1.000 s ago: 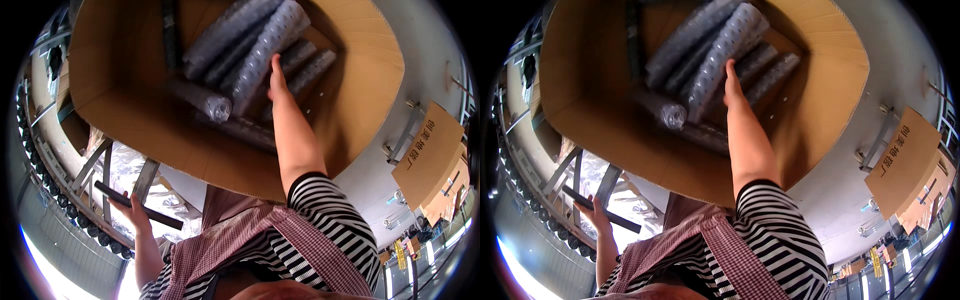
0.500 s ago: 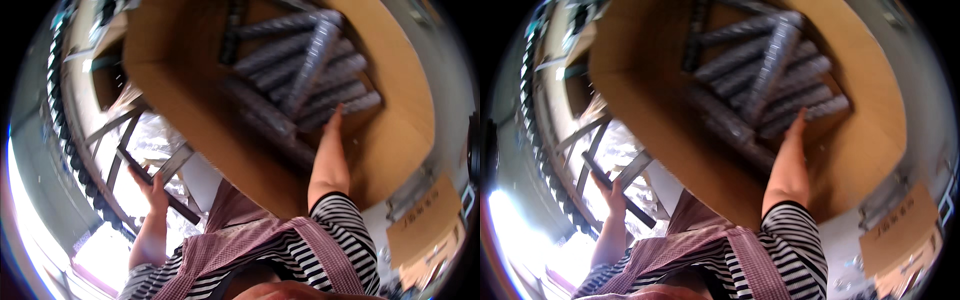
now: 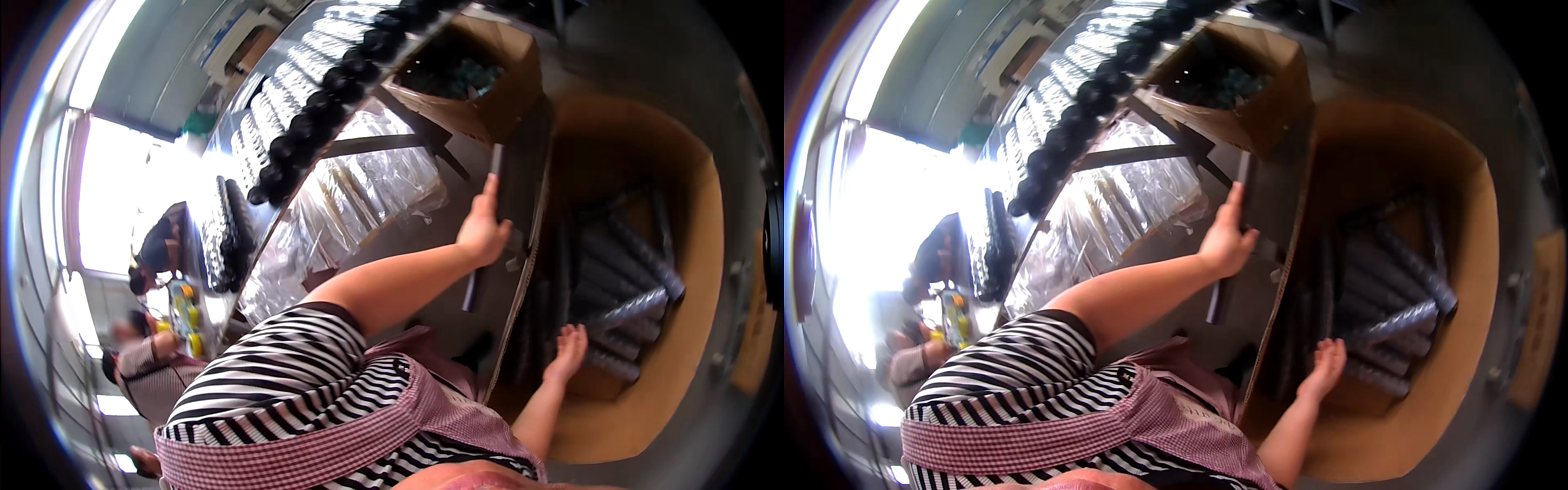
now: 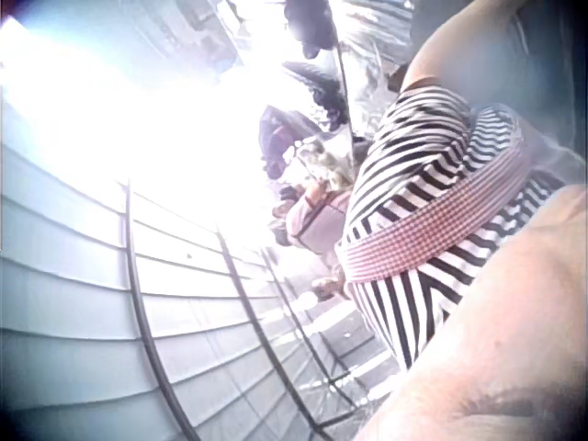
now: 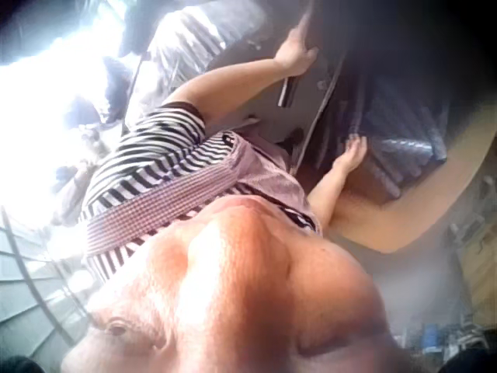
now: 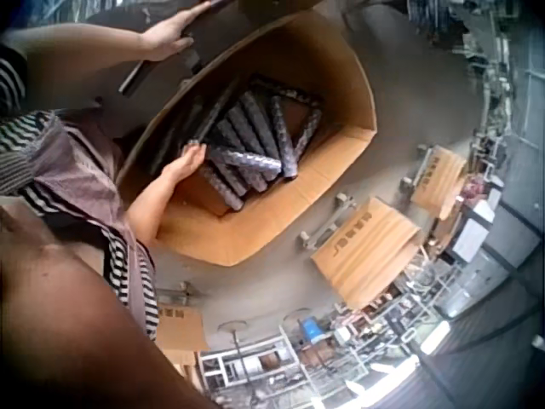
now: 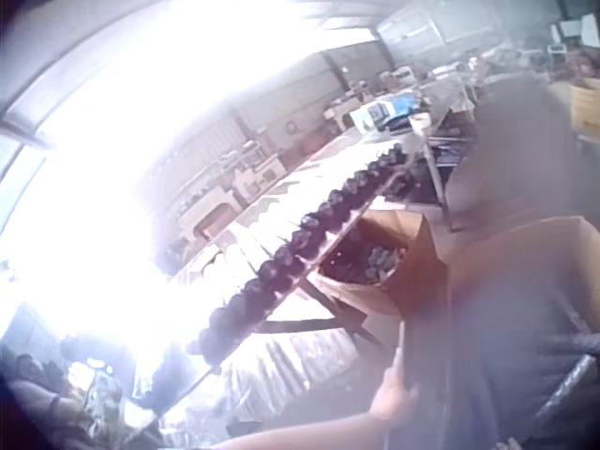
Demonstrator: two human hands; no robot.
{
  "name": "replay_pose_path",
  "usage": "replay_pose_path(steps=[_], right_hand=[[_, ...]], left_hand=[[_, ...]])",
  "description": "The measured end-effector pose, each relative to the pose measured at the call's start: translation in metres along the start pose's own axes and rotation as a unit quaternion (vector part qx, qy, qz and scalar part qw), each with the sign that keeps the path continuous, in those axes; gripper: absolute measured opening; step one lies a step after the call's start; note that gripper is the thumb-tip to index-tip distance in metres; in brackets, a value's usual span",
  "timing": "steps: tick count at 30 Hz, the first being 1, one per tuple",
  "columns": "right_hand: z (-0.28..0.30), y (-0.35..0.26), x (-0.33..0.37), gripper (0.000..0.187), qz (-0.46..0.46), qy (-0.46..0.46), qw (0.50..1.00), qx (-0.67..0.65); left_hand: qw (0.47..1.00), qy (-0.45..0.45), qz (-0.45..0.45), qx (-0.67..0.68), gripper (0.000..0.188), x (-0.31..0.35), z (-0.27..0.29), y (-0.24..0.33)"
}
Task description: The person takes black tray-like objects from a large cardboard box and places them on a table, then slides each one into a gray plastic shipping bag by hand.
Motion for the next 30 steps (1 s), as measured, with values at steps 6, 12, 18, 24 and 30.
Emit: replay_pose_path(steps=[6,12,18,24,30], right_hand=[[-0.216,-0.063,0.071,0.067,0.121,-0.318,0.925,0.171],[-0.235,-0.073,0.022,0.064,0.477,-0.162,0.727,0.466],[-0.243,-0.081,-0.009,0.063,0.144,-0.162,0.906,0.365],[-0.237,-0.104,-0.030,0.065,0.064,-0.004,0.929,0.366],[-0.473,-0.103,0.139,0.064,0.411,-0.162,0.819,0.366]], left_hand=[[0.991,-0.118,0.028,0.048,0.098,-0.023,-0.021,0.027],[0.964,-0.181,-0.188,0.042,0.071,0.073,0.026,-0.034],[0.951,-0.306,0.048,-0.002,0.060,0.243,0.163,-0.240],[0.989,-0.081,0.109,0.051,0.048,0.359,0.295,-0.350],[0.948,0.313,-0.034,0.036,0.028,0.393,0.467,-0.371]])
Point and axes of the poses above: each hand's wrist, its own x-axis away from the middle knuckle, its own z-axis out of the back of the hand, y = z × x, the point moved 8 cm from there along -x, towards the middle knuckle, and after that the axes turned 2 degrees about -y, right-handed, at the moved point
